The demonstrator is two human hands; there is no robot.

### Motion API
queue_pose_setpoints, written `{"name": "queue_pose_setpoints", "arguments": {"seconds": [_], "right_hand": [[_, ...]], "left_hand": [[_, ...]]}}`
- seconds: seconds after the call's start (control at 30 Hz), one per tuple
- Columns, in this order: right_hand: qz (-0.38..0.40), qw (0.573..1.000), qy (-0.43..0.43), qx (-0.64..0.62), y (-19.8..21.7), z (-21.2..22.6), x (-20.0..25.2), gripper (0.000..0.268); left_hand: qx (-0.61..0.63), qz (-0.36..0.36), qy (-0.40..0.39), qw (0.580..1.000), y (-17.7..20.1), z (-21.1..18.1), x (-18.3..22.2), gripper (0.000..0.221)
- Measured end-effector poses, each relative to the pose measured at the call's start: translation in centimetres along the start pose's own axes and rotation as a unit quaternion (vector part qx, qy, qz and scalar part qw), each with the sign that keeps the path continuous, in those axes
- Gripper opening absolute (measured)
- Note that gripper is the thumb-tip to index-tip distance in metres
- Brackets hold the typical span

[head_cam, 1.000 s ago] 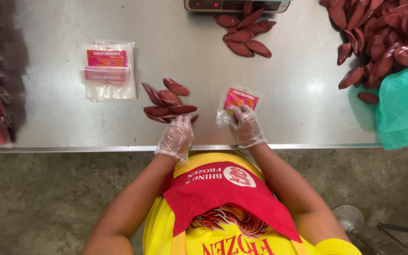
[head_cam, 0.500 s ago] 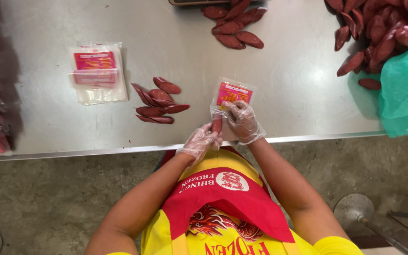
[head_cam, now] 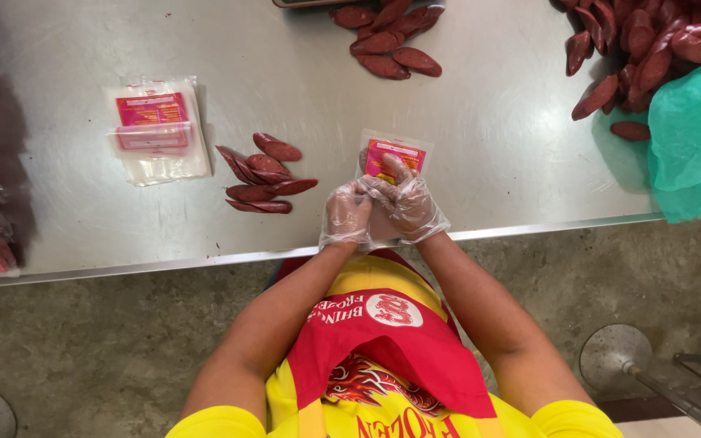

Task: The person places red meat pieces into clear plastic bags on a stainless steel table. They arrange the meat inside the bags and seal them, stacking the finished packages to the left. The person wears gloves and a red apron with a yellow shirt.

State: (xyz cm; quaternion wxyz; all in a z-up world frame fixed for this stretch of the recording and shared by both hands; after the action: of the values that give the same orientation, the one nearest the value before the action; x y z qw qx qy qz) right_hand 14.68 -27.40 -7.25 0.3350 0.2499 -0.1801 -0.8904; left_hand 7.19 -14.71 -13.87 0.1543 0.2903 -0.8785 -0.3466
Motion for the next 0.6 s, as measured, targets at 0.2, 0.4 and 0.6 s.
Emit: {"name": "queue_pose_setpoints", "arguments": {"seconds": [0.2,0.4,0.6], "right_hand": [[0.043,0.996,-0.045,0.061,-0.9,-2.0,0.4,0.039],[0.1,0.994,-0.033,0.043,-0.8,-1.5,0.4,0.047],[0.089,0.996,-0.007,0.024,-0.7,-1.1,0.5,0.037]], "left_hand": [[-0.059,-0.025,-0.189,0.98,1.9,-3.5,-0.4,0.038],[-0.066,0.041,-0.106,0.991,0.9,-2.8,-1.3,0.036],[-0.143,0.005,-0.141,0.98,-0.2,-3.2,-1.7,0.034]]}}
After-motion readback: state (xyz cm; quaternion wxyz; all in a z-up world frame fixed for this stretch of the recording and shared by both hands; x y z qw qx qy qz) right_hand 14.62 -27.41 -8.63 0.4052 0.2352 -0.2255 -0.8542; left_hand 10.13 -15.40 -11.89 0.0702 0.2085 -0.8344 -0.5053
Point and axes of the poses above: each hand's wrist, its own x-axis away from the middle knuckle, its own y-axis out of the back of the hand, z = x × y, the point moved 8 cm from there along -x, towards the middle knuckle, and after that the axes turned 14 degrees about -x, right-handed, at the moved point
